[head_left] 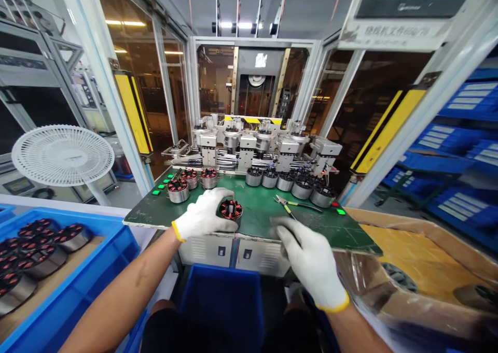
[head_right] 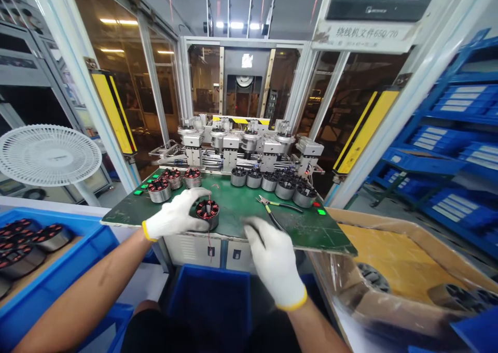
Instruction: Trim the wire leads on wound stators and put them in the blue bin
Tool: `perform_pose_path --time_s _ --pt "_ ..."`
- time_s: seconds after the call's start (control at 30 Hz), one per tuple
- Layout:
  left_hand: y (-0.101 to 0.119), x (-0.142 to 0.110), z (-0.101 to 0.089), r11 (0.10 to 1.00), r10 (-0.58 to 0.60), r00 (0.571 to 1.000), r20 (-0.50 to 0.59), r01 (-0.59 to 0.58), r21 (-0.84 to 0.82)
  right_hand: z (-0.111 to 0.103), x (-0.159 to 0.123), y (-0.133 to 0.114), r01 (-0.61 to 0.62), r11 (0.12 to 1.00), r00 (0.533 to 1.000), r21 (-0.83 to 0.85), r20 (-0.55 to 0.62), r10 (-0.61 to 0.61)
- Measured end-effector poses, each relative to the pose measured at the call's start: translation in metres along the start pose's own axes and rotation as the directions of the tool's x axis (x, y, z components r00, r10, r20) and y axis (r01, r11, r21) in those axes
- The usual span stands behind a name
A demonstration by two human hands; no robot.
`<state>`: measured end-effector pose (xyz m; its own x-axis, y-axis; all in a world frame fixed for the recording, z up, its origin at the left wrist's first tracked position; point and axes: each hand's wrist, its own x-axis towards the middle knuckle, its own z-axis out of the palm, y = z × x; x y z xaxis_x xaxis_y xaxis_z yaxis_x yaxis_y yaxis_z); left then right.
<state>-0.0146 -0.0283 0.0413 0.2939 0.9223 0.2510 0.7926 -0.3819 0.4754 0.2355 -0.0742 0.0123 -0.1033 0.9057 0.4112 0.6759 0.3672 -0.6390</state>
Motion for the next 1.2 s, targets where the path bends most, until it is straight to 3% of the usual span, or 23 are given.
perform_pose_path --time_s 0.1,0.2,0.3,0.4,0.5,0.67,0.73,0.8,0.9,0.93,1.03,1.1,1.2 --pt "0.013 0.001 0.02 0.993 -0.116 0.992 -0.053 0.118 0.022 0.001 0.047 -0.005 0.204 0.968 0.973 -0.145 0.141 -0.184" --pt "0.017 0.005 0.032 0.984 -0.18 0.982 -0.058 0.181 0.007 0.024 0.077 -0.008 0.361 0.848 0.908 -0.388 0.354 -0.224" --pt "0.014 0.009 0.031 0.987 -0.157 0.987 -0.042 0.158 0.013 0.031 0.082 -0.023 0.5 0.642 0.862 -0.582 0.407 -0.303" --pt "0.01 0.009 0.027 0.992 -0.128 0.991 -0.026 0.128 0.001 0.02 0.074 -0.038 0.568 0.494 0.821 -0.659 0.412 -0.395" --pt "0.005 0.01 0.024 0.997 -0.077 0.997 -0.005 0.077 -0.027 0.012 0.063 -0.039 0.581 0.474 0.814 -0.662 0.459 -0.356" --pt "0.0 0.013 0.023 0.998 -0.029 0.999 0.04 0.031 -0.056 0.023 0.055 -0.017 0.535 0.55 0.829 -0.642 0.523 -0.197" --pt "0.0 0.014 0.022 0.997 -0.029 0.999 0.043 0.032 -0.068 0.026 0.059 -0.012 0.506 0.618 0.832 -0.602 0.529 -0.166" --pt "0.002 0.014 0.021 0.997 -0.034 0.998 0.044 0.037 -0.069 0.026 0.069 -0.012 0.432 0.75 0.869 -0.501 0.452 -0.199" --pt "0.005 0.014 0.022 0.998 -0.051 0.998 0.036 0.053 -0.039 0.028 0.087 -0.023 0.214 0.974 0.947 -0.071 0.26 -0.189" --pt "0.006 0.015 0.023 0.998 -0.066 0.997 0.034 0.067 -0.022 0.031 0.092 -0.029 0.119 0.986 0.955 0.119 0.259 -0.146" --pt "0.006 0.016 0.026 0.991 -0.131 0.991 0.035 0.13 0.018 0.041 0.094 -0.05 -0.095 0.861 0.924 0.499 0.366 -0.11" --pt "0.005 0.017 0.027 0.992 -0.124 0.992 0.026 0.123 0.018 0.043 0.084 -0.059 -0.043 0.822 0.919 0.568 0.345 -0.191" --pt "0.003 0.018 0.025 0.999 -0.022 0.999 0.031 0.023 -0.03 0.036 0.063 -0.059 0.083 0.844 0.896 0.53 0.332 -0.296"
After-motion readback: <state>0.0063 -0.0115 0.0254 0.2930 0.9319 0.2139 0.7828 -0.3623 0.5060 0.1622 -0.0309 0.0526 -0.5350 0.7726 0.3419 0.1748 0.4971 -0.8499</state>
